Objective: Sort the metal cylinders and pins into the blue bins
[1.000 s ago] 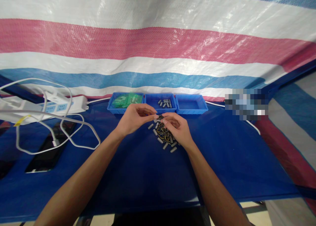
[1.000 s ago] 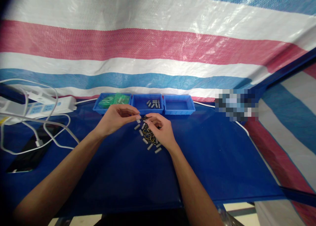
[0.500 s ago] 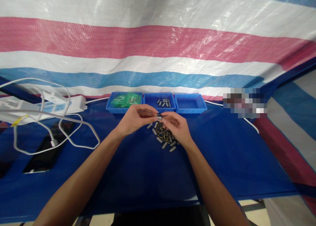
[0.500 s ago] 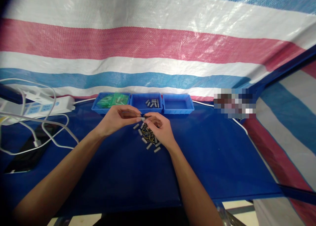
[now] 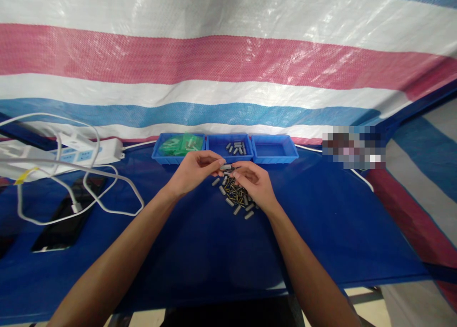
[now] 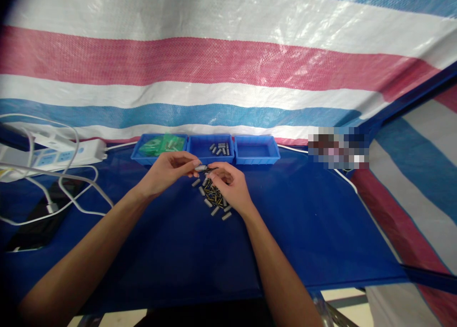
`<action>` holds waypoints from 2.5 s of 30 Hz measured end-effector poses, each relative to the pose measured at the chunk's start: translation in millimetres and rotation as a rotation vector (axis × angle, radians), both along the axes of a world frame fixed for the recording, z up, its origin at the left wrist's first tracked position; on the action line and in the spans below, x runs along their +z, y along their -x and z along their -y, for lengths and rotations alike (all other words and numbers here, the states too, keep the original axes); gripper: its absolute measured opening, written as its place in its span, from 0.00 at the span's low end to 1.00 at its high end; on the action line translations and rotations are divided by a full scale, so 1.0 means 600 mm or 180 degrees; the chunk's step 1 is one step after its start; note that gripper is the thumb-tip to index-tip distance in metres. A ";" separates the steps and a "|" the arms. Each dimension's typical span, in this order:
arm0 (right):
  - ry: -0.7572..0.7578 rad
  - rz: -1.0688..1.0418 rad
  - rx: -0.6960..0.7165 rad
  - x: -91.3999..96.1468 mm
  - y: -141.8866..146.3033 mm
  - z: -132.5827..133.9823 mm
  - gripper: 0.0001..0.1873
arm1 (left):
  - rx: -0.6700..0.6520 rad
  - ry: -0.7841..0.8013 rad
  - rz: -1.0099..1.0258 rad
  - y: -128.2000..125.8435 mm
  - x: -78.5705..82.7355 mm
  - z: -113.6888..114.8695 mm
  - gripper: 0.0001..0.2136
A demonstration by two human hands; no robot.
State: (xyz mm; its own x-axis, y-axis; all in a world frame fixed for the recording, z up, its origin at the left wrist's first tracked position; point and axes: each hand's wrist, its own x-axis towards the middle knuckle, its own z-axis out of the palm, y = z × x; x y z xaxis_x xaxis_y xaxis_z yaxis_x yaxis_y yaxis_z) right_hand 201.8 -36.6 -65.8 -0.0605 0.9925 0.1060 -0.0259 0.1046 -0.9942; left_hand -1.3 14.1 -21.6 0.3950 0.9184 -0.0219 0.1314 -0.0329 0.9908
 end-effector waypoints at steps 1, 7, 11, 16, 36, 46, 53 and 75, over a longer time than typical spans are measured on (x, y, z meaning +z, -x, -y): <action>-0.0009 -0.0005 0.0010 -0.001 0.000 0.000 0.16 | 0.0011 -0.0016 -0.0004 0.000 0.000 0.000 0.18; -0.0040 -0.0126 0.0089 -0.004 -0.001 0.001 0.17 | 0.0075 -0.0003 0.0014 0.001 -0.004 0.001 0.19; 0.0020 -0.0177 0.0056 -0.001 -0.001 0.000 0.17 | 0.0058 0.0091 0.0015 0.000 -0.006 0.002 0.21; 0.0120 -0.0251 0.0034 -0.004 -0.004 -0.002 0.17 | -0.0109 0.0166 0.0061 0.000 -0.012 0.002 0.20; -0.0195 0.0228 -0.0288 -0.018 -0.008 -0.007 0.22 | -0.1033 -0.1070 -0.1746 0.039 -0.007 -0.011 0.09; -0.0181 0.0434 -0.0390 -0.020 -0.009 -0.010 0.15 | -0.0973 -0.1375 -0.2094 0.026 -0.031 -0.006 0.01; -0.0077 0.0411 -0.0388 -0.015 -0.006 -0.008 0.14 | -0.0879 -0.1331 -0.2252 0.028 -0.023 -0.005 0.10; -0.0089 -0.0057 -0.0255 -0.020 -0.006 -0.013 0.14 | -0.0321 -0.0039 -0.0133 0.018 -0.003 -0.009 0.15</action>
State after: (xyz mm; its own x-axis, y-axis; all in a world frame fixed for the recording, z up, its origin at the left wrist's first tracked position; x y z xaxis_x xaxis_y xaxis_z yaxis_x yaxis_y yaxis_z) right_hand 205.3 -28.8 -78.1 0.0212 0.9907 0.1341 -0.0342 0.1348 -0.9903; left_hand -12.1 19.3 -23.6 0.4846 0.8743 -0.0294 0.1679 -0.0600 0.9840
